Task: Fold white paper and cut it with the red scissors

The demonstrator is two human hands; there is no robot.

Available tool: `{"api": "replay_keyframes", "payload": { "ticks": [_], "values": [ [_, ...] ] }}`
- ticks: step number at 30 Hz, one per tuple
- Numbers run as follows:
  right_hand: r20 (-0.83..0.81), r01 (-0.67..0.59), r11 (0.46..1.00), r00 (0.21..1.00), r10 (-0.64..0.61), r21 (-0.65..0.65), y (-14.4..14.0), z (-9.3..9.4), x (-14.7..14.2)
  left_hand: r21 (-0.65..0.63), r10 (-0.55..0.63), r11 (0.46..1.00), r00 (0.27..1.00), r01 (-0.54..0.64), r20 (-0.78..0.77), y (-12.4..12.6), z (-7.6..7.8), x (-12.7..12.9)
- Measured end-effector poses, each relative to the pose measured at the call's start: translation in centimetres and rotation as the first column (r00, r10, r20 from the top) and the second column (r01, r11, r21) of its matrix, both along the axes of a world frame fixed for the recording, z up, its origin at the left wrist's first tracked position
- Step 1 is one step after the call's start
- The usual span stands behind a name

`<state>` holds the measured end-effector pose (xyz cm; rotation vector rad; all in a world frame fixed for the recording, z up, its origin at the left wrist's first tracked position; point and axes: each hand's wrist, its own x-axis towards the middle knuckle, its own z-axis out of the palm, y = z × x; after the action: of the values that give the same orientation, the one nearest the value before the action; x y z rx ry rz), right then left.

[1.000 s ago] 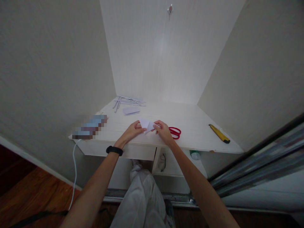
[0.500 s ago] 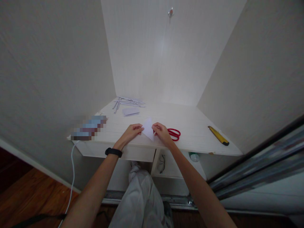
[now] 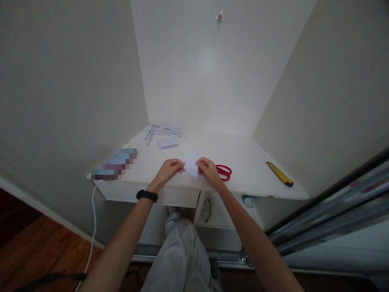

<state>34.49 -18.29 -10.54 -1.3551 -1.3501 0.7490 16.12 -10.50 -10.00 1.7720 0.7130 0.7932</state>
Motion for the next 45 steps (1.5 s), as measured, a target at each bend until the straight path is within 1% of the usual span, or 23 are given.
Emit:
{"api": "replay_keyframes", "payload": {
  "ticks": [6, 12, 17, 25, 30, 36, 40, 45],
  "values": [
    [0.006, -0.015, 0.999, 1.000, 0.016, -0.031, 0.0, -0.1, 0.1, 0.000, -0.006, 1.000, 0.999, 0.006, -0.045, 0.3, -0.2, -0.1],
    [-0.001, -0.004, 0.999, 1.000, 0.004, -0.050, 0.1, -0.1, 0.1, 0.012, 0.004, 1.000, 0.998, -0.004, -0.057, 0.2, -0.1, -0.2],
    [-0.011, 0.012, 0.999, 1.000, -0.013, -0.049, 0.2, 0.0, 0.1, 0.024, -0.011, 1.000, 0.997, 0.013, -0.072, -0.1, 0.0, -0.2],
    [-0.016, 0.014, 0.999, 1.000, -0.015, -0.042, -0.3, 0.3, 0.0, 0.042, -0.040, 0.998, 0.996, 0.043, -0.077, -0.8, 0.7, -0.3],
    [-0.025, 0.046, 0.998, 0.999, -0.048, -0.043, 0.0, 0.2, 0.0, 0.036, -0.059, 0.998, 0.996, 0.061, -0.062, -1.4, 1.4, -0.2],
    [-0.045, 0.051, 0.998, 0.998, -0.053, -0.044, 0.1, 0.2, 0.1, 0.027, -0.058, 0.998, 0.997, 0.059, -0.054, -1.9, 2.0, -0.2],
    [-0.069, 0.068, 0.997, 0.995, -0.070, -0.027, 0.2, 0.1, 0.3, 0.027, -0.064, 0.997, 0.996, 0.065, -0.057, -1.9, 2.1, -0.2],
    [-0.096, 0.085, 0.996, 0.992, -0.086, -0.018, 0.3, -0.1, 0.4, 0.016, -0.069, 0.997, 0.995, 0.070, -0.069, -1.8, 1.9, -0.2]
  ]
}}
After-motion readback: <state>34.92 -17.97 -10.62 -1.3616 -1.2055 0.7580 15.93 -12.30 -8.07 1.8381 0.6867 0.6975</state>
